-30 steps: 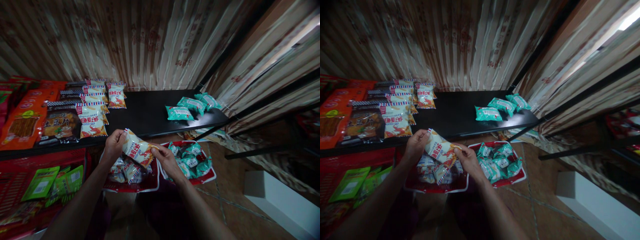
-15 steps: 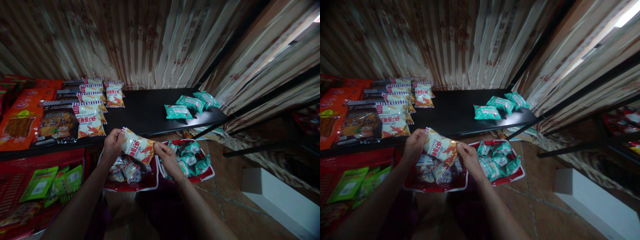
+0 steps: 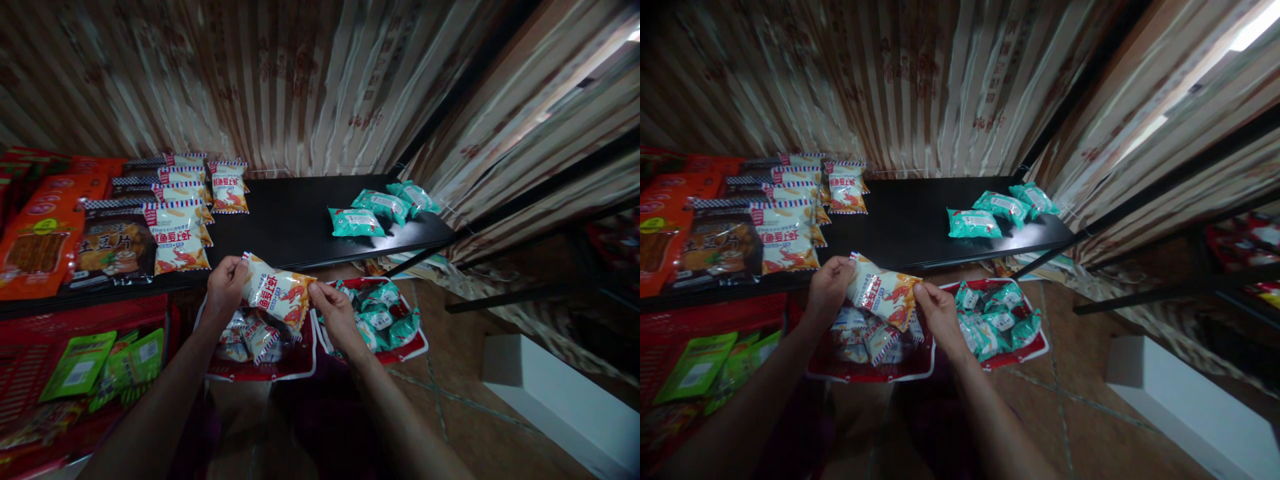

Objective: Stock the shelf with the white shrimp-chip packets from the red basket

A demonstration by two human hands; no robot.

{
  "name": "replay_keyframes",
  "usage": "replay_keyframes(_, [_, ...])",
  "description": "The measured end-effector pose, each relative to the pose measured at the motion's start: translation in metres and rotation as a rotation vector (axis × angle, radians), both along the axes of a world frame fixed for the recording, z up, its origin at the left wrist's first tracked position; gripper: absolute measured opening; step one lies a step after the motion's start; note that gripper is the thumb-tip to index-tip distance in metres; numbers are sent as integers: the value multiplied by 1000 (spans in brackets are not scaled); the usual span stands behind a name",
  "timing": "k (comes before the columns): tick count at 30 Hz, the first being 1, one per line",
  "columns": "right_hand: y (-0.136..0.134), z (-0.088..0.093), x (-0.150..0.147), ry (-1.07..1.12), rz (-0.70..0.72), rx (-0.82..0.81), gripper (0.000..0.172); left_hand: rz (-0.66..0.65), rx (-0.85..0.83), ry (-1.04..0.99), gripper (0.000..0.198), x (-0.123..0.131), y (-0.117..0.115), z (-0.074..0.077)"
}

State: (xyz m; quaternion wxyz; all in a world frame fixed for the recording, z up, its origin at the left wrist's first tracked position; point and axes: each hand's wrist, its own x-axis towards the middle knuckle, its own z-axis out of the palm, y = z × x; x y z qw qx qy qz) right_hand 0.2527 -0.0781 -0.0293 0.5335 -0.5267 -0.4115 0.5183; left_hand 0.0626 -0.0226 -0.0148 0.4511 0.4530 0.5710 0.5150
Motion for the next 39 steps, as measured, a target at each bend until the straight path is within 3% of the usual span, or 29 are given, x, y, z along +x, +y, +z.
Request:
replay_keyframes(12, [-1, 12, -8, 85, 33, -5, 30, 29, 14, 16, 15, 0, 2, 1])
replay_keyframes(16, [-2, 12, -11, 77, 89, -8, 32, 43, 20, 17, 16, -1, 2, 2])
replay_keyframes(23, [-2, 9, -11, 42, 48, -10, 27, 38, 63, -28, 20, -2, 3, 0])
replay_keyframes(34, [-6, 14, -7, -156, -148, 113, 27, 10, 164, -98, 26, 0, 4, -8])
replay_keyframes(39, [-9, 13, -5, -387, -199, 248, 26, 13, 195, -11, 23, -2, 4, -13])
